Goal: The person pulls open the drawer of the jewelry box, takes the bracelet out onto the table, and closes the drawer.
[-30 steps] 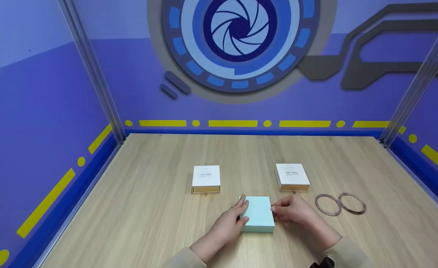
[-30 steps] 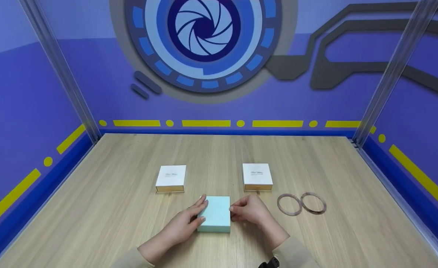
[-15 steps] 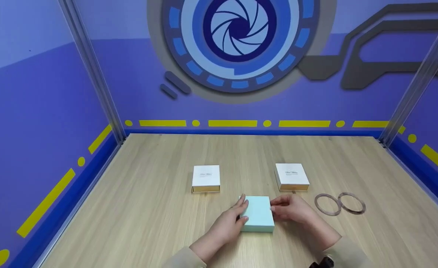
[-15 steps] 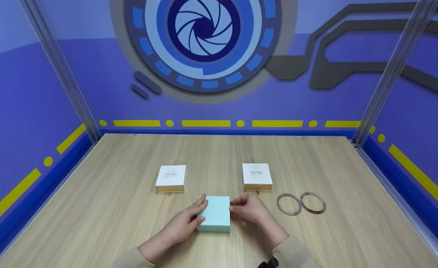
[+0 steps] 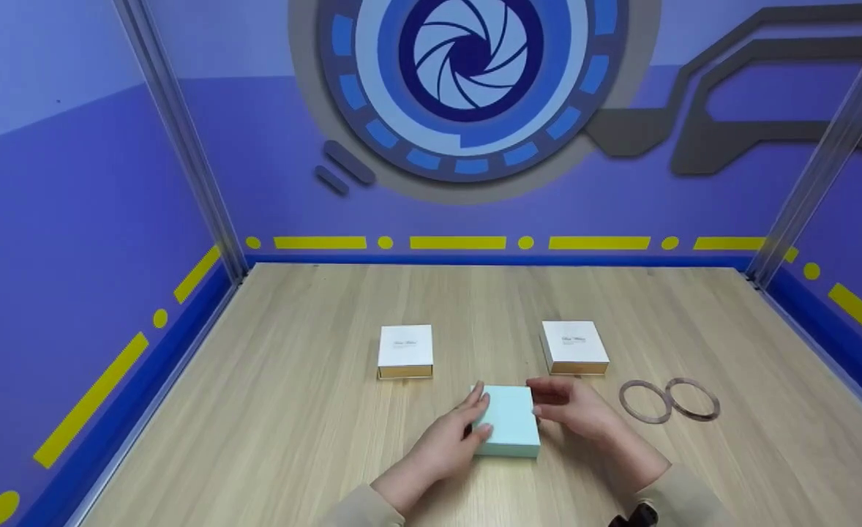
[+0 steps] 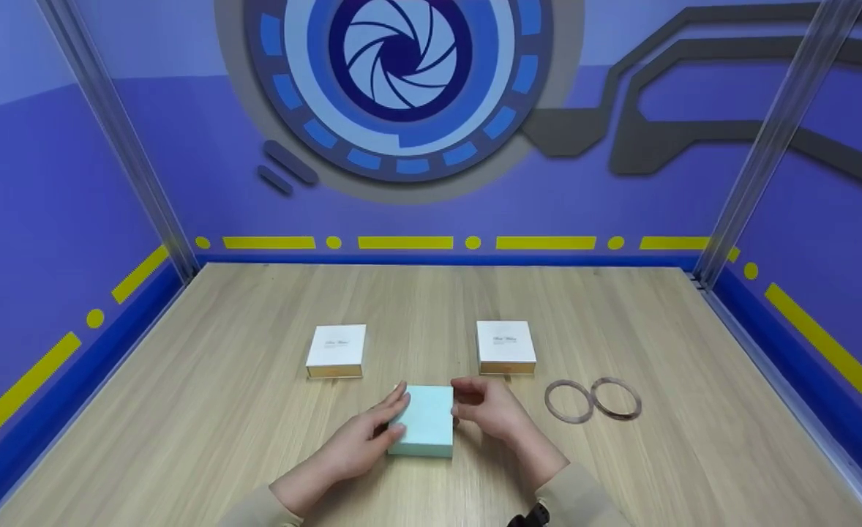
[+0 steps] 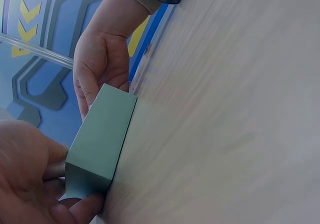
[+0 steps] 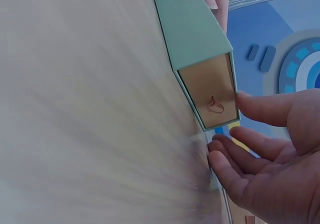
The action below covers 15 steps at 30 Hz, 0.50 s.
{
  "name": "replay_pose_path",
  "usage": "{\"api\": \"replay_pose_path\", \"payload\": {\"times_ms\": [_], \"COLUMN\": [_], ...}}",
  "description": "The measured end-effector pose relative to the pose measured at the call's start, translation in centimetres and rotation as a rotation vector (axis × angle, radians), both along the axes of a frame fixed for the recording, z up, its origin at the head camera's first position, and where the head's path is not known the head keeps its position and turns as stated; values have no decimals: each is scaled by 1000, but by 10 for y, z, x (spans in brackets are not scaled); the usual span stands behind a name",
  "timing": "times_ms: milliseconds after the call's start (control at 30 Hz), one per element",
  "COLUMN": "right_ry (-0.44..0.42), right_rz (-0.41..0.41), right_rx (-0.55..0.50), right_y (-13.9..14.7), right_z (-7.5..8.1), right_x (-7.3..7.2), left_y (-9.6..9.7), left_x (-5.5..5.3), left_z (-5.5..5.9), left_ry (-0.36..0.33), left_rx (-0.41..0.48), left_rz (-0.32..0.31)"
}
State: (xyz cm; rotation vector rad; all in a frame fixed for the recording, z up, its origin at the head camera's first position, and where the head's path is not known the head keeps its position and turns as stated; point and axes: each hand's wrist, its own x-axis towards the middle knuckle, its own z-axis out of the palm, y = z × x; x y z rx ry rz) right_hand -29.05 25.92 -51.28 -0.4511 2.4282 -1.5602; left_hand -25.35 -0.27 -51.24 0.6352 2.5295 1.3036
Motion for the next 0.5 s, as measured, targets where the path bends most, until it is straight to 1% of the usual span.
{"api": "replay_pose_path", "payload": {"times_ms": [100, 200, 300, 400, 500], "right_ry": [10, 20, 45, 59, 39], "right_rz": [24, 45, 55, 24, -38], "right_rx": [0, 3, 29, 70, 95], "right_y": [1, 1, 1, 0, -1], "right_z": [-1, -3, -3, -3, -2], "right_x": [-2, -3, -3, -2, -1], "left_y": [-1, -1, 0, 1, 2], "left_x": [0, 0, 0, 0, -1], "left_z": [0, 0, 0, 0, 0], "left_ry": [-22, -24, -37, -52, -48], "left_rx": [-3, -13, -8, 2, 7], "left_rz": [-6, -8, 5, 21, 39]}}
